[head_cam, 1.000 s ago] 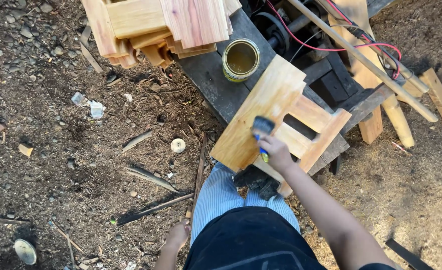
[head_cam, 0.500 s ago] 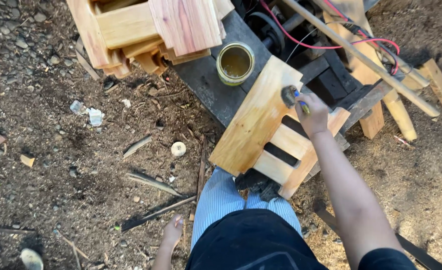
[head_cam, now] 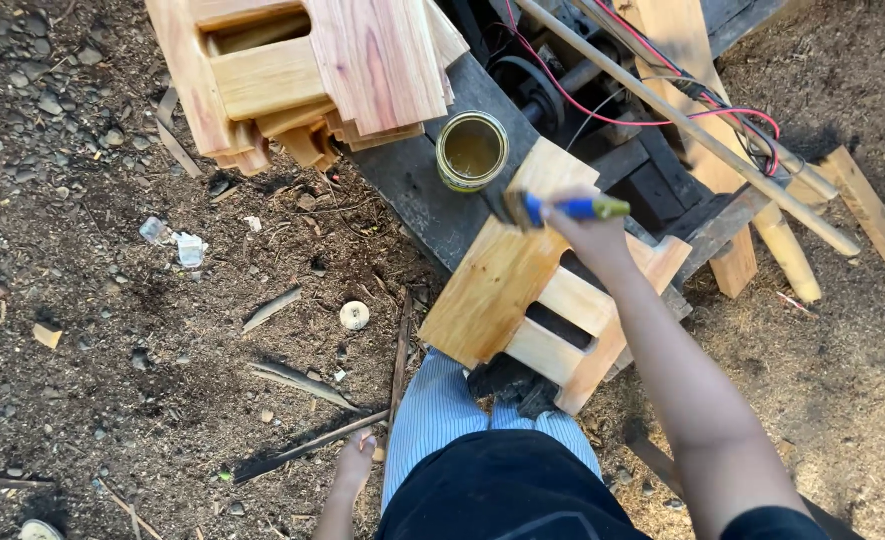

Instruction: Varnish a small wooden furniture component with a brush.

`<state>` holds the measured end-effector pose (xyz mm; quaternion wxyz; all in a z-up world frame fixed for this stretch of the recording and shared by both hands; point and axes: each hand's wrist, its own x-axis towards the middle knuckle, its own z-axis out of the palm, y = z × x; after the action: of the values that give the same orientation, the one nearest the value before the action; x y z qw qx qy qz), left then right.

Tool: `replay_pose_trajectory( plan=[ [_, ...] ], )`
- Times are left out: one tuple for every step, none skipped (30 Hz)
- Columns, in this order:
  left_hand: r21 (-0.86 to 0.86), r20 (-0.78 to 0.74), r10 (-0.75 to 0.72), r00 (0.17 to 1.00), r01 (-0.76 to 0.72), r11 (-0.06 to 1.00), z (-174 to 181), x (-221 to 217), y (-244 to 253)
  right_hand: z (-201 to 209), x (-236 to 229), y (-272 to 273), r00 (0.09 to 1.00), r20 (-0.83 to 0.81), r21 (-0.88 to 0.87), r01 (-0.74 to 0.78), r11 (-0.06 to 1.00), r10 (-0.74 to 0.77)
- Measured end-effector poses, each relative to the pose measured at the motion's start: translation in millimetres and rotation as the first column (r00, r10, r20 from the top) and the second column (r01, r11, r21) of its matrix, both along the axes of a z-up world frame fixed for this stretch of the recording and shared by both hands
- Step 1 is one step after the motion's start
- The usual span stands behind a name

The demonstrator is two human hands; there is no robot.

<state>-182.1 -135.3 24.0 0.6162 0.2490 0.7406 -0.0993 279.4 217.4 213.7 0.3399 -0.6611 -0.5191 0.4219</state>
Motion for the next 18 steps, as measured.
replay_pose_trajectory(
  plan=[
    [0.002,-0.002,0.002,1.0,-0.002,1.0,1.7,-0.3,-3.5,7.5,-10.6,17.7,1.0,-0.002,0.002,-0.002,1.0,0.002],
    [0.0,0.009,0.025,1.0,-0.025,1.0,3.5,-0.6,-6.8,15.2,-21.3,35.4,0.998,0.028,0.142,-0.052,0.989,0.048],
    [0.0,0.019,0.047,0.999,-0.047,0.999,4.5,-1.8,-8.1,23.0,-32.7,54.5,0.994,0.063,0.279,-0.104,0.955,0.09],
    [0.005,0.016,0.049,0.999,-0.049,0.999,6.3,-4.6,-11.1,15.4,-40.3,67.3,0.994,0.06,0.284,-0.105,0.953,0.092],
    [-0.016,-0.003,0.042,0.999,-0.042,0.999,7.8,-6.7,-14.8,7.5,-47.9,80.2,0.998,-0.025,0.226,-0.058,0.972,0.066],
    [-0.037,-0.022,0.035,0.999,-0.036,0.999,8.9,-8.9,-18.3,-0.6,-56.0,93.2,0.994,-0.108,0.163,-0.016,0.986,0.034],
    [-0.037,-0.024,0.04,0.999,-0.041,0.998,10.1,-11.4,-24.0,-1.4,-61.8,98.9,0.993,-0.111,0.163,-0.021,0.986,0.039],
    [-0.081,-0.038,0.07,0.997,-0.073,0.994,11.1,-14.0,-29.6,-2.3,-67.9,104.6,0.997,0.001,0.138,-0.08,0.987,0.081],
    [-0.123,-0.051,0.099,0.994,-0.105,0.987,11.5,-16.2,-34.9,-3.3,-74.0,110.4,0.986,0.112,0.107,-0.137,0.985,0.125],
    [-0.123,-0.053,0.104,0.993,-0.11,0.986,-4.6,-23.0,-53.6,-8.2,-78.7,113.7,0.985,0.11,0.108,-0.142,0.984,0.13],
    [-0.019,-0.014,0.167,0.986,-0.167,0.986,-21.1,-28.5,-71.7,-12.6,-82.8,117.6,0.982,0.158,0.054,-0.112,0.992,0.102],
    [0.084,0.03,0.225,0.974,-0.227,0.97,-37.6,-33.7,-89.9,-16.8,-86.8,121.5,0.975,0.207,0.003,-0.079,0.997,0.077],
    [0.085,0.029,0.229,0.973,-0.23,0.969,-33.9,-33.9,-90.2,-30.0,-86.4,124.2,0.975,0.205,0.004,-0.083,0.997,0.08],
    [0.017,-0.022,0.148,0.989,-0.148,0.989,-30.2,-33.8,-90.6,-43.2,-85.8,126.8,0.954,0.288,0.089,-0.114,0.989,0.084],
    [-0.055,-0.065,0.061,0.996,-0.064,0.996,-26.3,-34.0,-91.2,-56.3,-84.4,128.5,0.926,0.369,0.171,-0.149,0.974,0.078],
    [-0.055,-0.066,0.062,0.996,-0.066,0.996,-26.3,-34.2,-91.0,-60.3,-85.6,130.0,0.927,0.368,0.171,-0.151,0.974,0.079],
    [-0.044,-0.043,0.117,0.992,-0.119,0.992,-26.8,-33.5,-90.2,-63.9,-86.0,131.9,0.914,0.396,0.117,-0.141,0.983,0.084],
    [-0.035,-0.021,0.17,0.985,-0.171,0.985,-27.3,-32.6,-89.4,-67.5,-86.3,133.8,0.901,0.423,0.064,-0.13,0.99,0.091]
  ],
)
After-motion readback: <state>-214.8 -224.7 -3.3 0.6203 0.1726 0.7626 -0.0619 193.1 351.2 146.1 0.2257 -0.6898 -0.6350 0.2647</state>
